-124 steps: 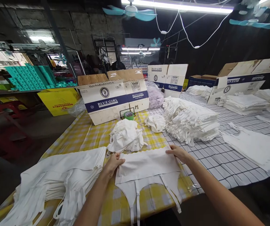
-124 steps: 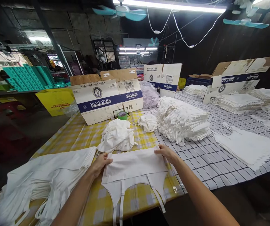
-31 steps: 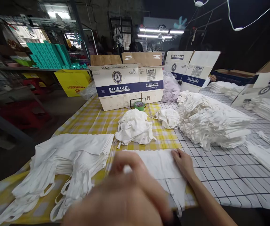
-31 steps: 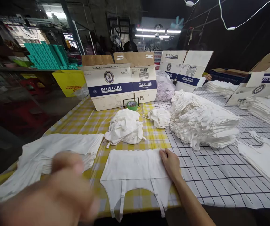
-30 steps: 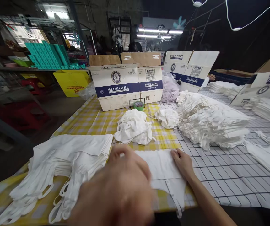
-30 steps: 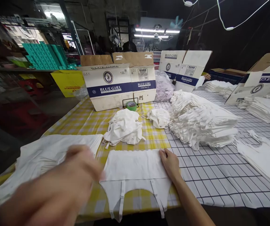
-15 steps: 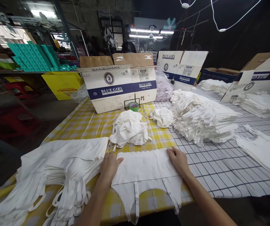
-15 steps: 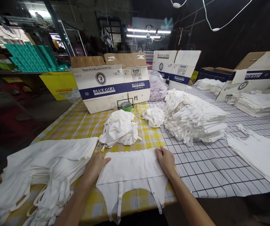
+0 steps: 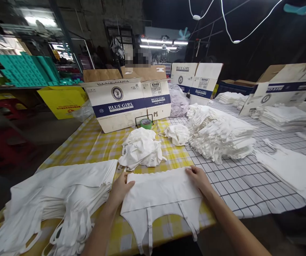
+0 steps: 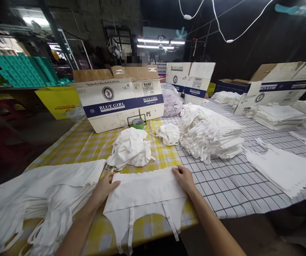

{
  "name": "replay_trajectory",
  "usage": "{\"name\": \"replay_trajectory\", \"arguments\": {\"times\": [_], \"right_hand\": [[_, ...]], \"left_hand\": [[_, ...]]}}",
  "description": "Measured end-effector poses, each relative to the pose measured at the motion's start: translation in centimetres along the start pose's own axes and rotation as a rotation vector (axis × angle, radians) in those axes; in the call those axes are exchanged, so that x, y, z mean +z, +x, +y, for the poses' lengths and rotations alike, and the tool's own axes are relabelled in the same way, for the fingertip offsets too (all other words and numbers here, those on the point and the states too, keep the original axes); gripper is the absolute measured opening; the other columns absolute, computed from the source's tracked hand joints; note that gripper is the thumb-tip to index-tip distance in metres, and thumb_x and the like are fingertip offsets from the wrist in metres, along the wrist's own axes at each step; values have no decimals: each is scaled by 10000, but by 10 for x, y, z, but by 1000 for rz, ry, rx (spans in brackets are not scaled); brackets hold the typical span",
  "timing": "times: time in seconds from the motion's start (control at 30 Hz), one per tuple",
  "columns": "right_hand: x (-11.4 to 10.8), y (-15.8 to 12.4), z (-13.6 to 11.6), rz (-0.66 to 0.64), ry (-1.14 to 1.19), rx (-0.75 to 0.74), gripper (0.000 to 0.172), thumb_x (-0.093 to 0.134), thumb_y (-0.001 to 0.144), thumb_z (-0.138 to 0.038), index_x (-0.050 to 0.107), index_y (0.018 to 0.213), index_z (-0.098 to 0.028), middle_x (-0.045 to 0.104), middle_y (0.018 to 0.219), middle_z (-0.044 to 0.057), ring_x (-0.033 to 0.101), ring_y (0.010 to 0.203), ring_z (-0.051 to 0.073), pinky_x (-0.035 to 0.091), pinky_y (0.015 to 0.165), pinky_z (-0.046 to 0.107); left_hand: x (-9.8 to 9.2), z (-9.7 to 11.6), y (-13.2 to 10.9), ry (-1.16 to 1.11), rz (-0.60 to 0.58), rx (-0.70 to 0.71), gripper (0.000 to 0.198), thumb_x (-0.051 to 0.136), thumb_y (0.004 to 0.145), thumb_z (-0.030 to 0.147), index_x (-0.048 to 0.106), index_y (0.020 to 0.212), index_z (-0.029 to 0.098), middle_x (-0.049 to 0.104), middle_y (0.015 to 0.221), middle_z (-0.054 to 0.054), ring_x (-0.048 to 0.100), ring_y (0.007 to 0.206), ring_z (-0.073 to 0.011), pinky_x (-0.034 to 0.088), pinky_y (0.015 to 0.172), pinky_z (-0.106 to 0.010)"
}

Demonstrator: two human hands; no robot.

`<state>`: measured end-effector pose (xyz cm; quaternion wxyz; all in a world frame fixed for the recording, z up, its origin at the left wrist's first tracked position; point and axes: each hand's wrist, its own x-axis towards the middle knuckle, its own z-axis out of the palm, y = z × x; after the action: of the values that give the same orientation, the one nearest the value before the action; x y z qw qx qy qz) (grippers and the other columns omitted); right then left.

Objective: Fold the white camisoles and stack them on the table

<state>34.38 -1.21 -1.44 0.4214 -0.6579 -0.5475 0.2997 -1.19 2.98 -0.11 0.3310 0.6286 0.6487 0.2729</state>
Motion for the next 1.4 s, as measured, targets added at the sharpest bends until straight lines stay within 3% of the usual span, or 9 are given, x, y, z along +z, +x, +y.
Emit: {"name": "replay_trajectory", "arguments": {"times": [0.13,0.27,0.5,0.67,0.77,0.9,1.0,1.2,1.4], "right_hand": [[-16,1,-13,-106,199,36,347,514,740,-505,473,646,-174,440,589,-29,392,552,114,299,494,216],[-33,9,-38,-143,317,2,354,571,708,-507,536,672,-156,492,614,-16,415,554,111,309,503,217],[-74,25,-111,-49,400,-211,316,581,744,-465,573,691,-154,486,621,-20,424,561,98,346,519,216],[-106,4,-150,-3,336,-384,256,565,787,-417,617,762,-167,529,691,-2,483,649,116,405,594,233],[-114,-22,-142,-190,254,-383,218,576,788,-383,659,796,-182,579,718,9,526,674,127,432,609,250],[-105,-69,-104,-548,176,-306,199,603,763,-368,703,797,-200,648,797,34,590,781,161,459,709,296],[-92,-103,-72,-705,169,-193,202,615,757,-370,714,810,-202,663,856,51,601,840,184,454,777,321],[-82,-134,-43,-740,239,-54,199,612,767,-366,714,830,-207,660,898,54,596,863,193,451,791,321],[-84,-130,-58,-741,181,-104,190,587,793,-351,714,838,-218,666,866,56,598,842,200,454,779,324]], "left_hand": [[-14,16,0,-508,-209,-119,475,736,554,353,607,942,111,683,768,-65,641,729,-218,479,650,-286],[-31,40,2,-679,-224,-160,447,789,521,311,633,899,130,691,799,-58,646,678,-177,504,615,-253],[-77,98,4,-655,-64,109,359,755,573,333,556,806,146,663,792,-25,616,717,-170,495,662,-265],[-109,128,-28,-598,-43,317,284,670,687,331,412,669,214,638,1022,-2,539,1056,-228,439,869,-317],[-112,110,-56,-463,-132,333,299,664,687,307,384,628,221,629,1097,-49,497,1138,-253,393,953,-395],[-92,49,-99,-225,-352,269,244,646,698,296,455,574,210,652,1095,-55,472,1182,-251,282,1048,-429],[-71,5,-132,-116,-496,165,155,647,700,335,567,627,224,659,1087,-60,465,1192,-270,242,1066,-458],[-52,-20,-166,-283,-587,29,185,577,760,409,646,761,237,681,1027,-79,458,1197,-278,362,1000,-434],[-67,-21,-167,-189,-518,122,298,505,788,465,700,937,296,676,1053,-37,545,1101,-270,198,1094,-431]]}}
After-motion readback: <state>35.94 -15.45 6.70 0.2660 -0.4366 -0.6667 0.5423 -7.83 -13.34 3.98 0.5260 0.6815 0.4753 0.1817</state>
